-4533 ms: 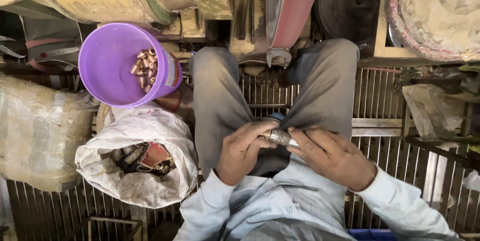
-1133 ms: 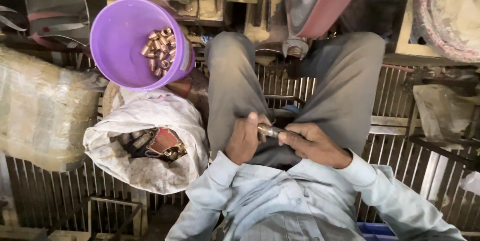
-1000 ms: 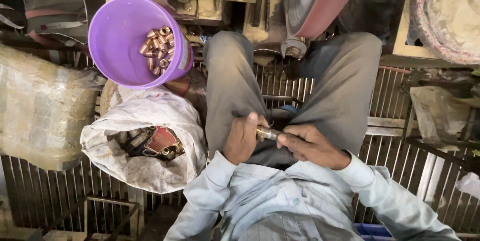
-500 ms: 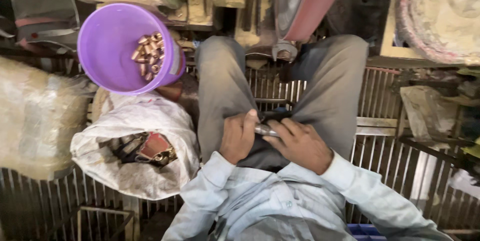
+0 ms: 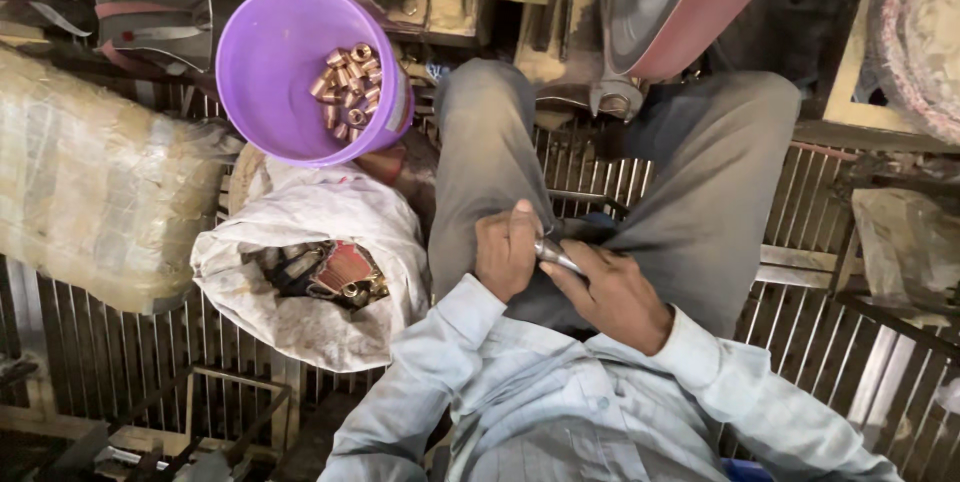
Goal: The person sits on a metal grate floor and repeatedly presses small brass-colored metal parts against a vertical grinding wheel. They hold the parts with both hands, rotate them to grind different edges, and occasionally inspect them before placing them into a purple bucket.
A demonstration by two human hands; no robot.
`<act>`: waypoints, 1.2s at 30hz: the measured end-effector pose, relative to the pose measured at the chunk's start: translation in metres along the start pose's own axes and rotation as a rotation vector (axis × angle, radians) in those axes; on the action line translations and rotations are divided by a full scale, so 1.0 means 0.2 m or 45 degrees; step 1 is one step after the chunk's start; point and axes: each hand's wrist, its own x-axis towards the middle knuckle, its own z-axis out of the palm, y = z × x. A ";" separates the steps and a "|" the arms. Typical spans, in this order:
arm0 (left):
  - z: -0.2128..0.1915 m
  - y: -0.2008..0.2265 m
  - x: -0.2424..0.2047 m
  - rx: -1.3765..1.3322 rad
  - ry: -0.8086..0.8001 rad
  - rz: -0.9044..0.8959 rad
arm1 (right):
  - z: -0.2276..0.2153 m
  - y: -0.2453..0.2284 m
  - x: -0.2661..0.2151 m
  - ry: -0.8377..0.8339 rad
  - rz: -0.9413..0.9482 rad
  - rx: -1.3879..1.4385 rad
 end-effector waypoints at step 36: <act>0.01 0.16 0.01 -1.316 -0.477 -0.755 | -0.19 0.23 -0.19 -0.392 0.634 1.250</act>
